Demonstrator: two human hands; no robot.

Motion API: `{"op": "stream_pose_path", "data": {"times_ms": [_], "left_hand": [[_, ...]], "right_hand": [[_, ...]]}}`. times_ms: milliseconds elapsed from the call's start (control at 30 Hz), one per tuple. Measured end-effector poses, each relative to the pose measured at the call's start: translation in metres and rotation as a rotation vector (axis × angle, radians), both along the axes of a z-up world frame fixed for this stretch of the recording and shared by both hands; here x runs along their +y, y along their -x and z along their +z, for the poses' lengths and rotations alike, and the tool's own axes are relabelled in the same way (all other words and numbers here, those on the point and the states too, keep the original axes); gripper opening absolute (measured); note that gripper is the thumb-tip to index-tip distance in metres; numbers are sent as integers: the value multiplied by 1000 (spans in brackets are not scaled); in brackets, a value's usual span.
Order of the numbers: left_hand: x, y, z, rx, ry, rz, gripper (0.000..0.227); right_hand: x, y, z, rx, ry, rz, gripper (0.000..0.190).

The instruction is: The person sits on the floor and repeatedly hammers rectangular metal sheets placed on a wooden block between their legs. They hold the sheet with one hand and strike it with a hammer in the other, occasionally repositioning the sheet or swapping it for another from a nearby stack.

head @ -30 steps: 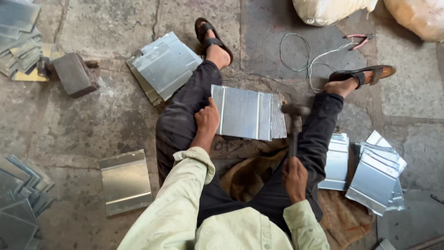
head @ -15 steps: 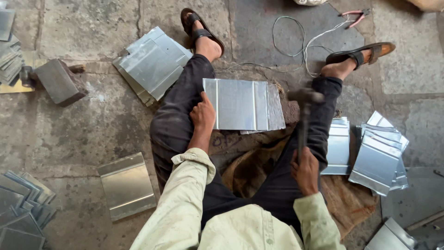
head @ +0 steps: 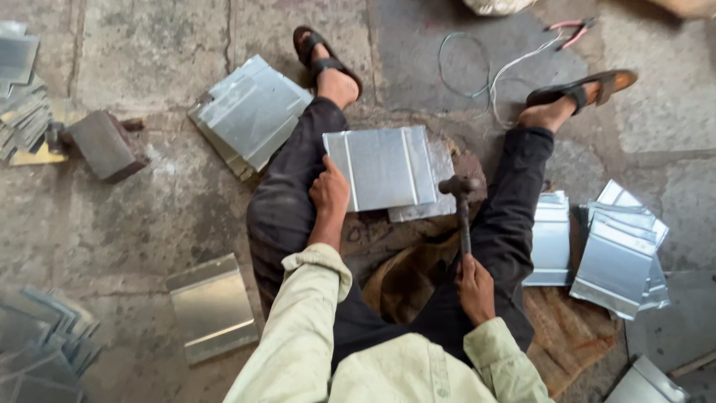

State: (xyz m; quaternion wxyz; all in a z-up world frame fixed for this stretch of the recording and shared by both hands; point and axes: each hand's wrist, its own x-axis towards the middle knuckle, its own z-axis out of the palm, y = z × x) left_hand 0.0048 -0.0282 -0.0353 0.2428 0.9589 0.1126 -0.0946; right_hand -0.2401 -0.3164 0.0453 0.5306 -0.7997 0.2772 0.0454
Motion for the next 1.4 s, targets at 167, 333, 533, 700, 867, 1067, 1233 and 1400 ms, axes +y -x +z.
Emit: {"op": "stream_pose_path", "data": {"times_ms": [167,333,533,700,867,1067,1233,1400], "left_hand": [[1,-3,6,-39,24,41,50],[0,-1,11,-127,76,211,52],[-19,34,31,-185,333,228,88],[-76,114,59,112,428,-194,87],[-88,115,71,57,444,-248,68],[-34,8,16,-280,453,219,83],[-52,-14,-25,-139,853,196,63],[-71,-37,-69,-431,885,228,59]], "right_hand": [[-2,-11,8,150,-150,-90,48],[-7,-8,5,151,-424,-250,47],[-19,-10,-8,151,-554,-295,52],[-20,-18,-14,178,-573,-277,55],[-14,-16,-4,160,-491,-212,49],[-8,-17,0,173,-379,-169,42],[-7,-19,-13,188,-347,-162,42],[-8,-5,-13,109,-362,-157,38]]}}
